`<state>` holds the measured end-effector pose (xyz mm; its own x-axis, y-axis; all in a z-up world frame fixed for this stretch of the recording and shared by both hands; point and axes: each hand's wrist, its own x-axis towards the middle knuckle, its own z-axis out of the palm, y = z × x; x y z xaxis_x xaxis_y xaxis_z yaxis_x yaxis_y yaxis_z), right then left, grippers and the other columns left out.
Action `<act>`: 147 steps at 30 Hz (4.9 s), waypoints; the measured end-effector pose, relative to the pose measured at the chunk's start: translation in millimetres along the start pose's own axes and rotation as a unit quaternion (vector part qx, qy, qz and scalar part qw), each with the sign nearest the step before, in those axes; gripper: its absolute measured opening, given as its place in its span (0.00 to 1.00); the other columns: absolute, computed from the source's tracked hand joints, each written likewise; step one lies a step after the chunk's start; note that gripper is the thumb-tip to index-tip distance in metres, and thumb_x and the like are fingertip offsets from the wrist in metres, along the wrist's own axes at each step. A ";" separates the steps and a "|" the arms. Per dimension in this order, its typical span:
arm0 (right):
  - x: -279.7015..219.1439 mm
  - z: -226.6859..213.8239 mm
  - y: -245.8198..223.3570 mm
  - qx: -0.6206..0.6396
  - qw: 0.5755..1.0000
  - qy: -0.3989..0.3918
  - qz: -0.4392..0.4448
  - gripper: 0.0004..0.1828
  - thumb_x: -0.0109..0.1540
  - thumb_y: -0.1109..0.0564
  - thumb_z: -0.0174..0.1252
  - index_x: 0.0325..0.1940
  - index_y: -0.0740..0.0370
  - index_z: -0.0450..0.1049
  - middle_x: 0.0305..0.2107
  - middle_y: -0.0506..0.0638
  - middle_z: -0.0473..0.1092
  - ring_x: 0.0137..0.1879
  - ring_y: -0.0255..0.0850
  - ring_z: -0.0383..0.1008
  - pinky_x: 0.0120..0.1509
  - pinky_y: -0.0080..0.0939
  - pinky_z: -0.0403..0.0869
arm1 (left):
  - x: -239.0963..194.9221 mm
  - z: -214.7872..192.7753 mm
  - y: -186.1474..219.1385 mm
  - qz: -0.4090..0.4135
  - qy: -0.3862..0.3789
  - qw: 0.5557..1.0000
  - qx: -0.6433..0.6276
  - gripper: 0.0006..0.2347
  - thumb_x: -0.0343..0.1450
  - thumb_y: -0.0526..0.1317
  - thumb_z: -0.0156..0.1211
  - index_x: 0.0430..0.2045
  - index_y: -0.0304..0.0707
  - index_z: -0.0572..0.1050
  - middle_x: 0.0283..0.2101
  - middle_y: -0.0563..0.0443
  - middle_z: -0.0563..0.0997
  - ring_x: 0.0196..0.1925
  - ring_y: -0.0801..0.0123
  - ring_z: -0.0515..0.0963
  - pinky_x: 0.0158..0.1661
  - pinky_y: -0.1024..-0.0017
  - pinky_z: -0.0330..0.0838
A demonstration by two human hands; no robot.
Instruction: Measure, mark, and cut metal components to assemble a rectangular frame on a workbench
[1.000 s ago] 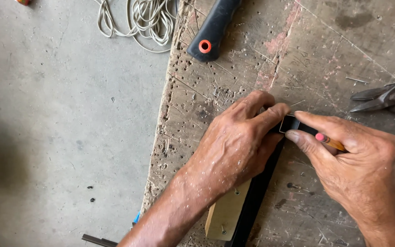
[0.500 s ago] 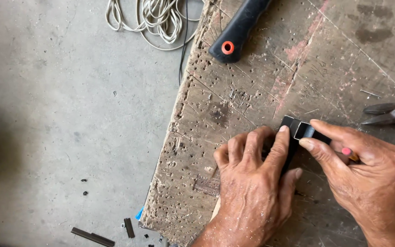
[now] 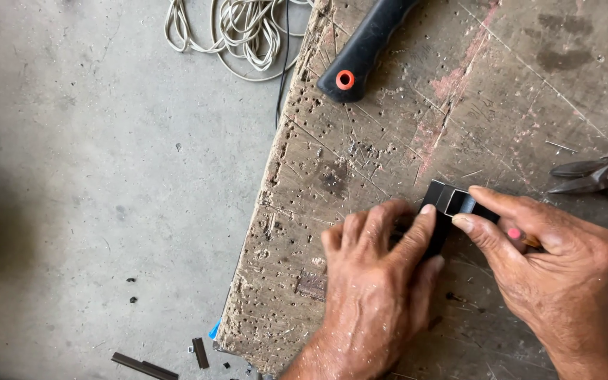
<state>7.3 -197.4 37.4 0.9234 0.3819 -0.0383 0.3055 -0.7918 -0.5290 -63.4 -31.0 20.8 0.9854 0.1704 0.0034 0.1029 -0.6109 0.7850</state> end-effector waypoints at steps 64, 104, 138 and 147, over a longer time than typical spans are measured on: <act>7.9 -24.7 -1.7 0.167 0.980 -0.007 0.104 0.10 0.66 0.59 0.58 0.44 0.69 0.80 0.28 0.53 0.78 0.26 0.34 0.77 0.30 0.27 0.71 | 60.3 -0.5 -13.4 0.111 -0.159 0.977 -0.090 0.12 0.72 0.30 0.58 0.50 0.37 0.72 0.51 0.44 0.74 0.46 0.53 0.81 0.44 0.62 0.77; -128.9 -12.3 49.8 0.193 0.969 -0.038 0.148 0.23 0.57 0.52 0.61 0.57 0.52 0.77 0.21 0.41 0.77 0.19 0.27 0.67 0.21 0.28 0.71 | -67.3 44.1 46.1 0.077 0.021 0.996 0.049 0.10 0.77 0.39 0.55 0.49 0.35 0.76 0.53 0.37 0.79 0.45 0.50 0.82 0.45 0.60 0.78; 21.0 -10.8 50.4 0.232 0.970 -0.060 -0.046 0.08 0.63 0.58 0.51 0.42 0.64 0.68 0.30 0.54 0.79 0.29 0.31 0.82 0.33 0.22 0.74 | -60.8 96.2 2.9 0.051 0.155 0.921 0.353 0.13 0.80 0.49 0.35 0.31 0.68 0.72 0.54 0.62 0.83 0.55 0.77 0.82 0.58 0.68 0.59; 19.6 -13.2 54.3 0.253 0.966 -0.051 -0.014 0.12 0.63 0.55 0.48 0.44 0.65 0.71 0.32 0.56 0.78 0.28 0.31 0.79 0.35 0.24 0.77 | -69.7 91.7 9.7 -0.013 0.082 0.944 0.318 0.04 0.72 0.45 0.59 0.35 0.69 0.75 0.59 0.66 0.79 0.58 0.77 0.80 0.53 0.70 0.66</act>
<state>45.1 -239.1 19.1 0.8807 0.4656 -0.0867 0.1541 -0.4548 -0.8771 -118.6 -119.8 -28.6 0.9524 0.2779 0.1256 0.2396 -0.9366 0.2557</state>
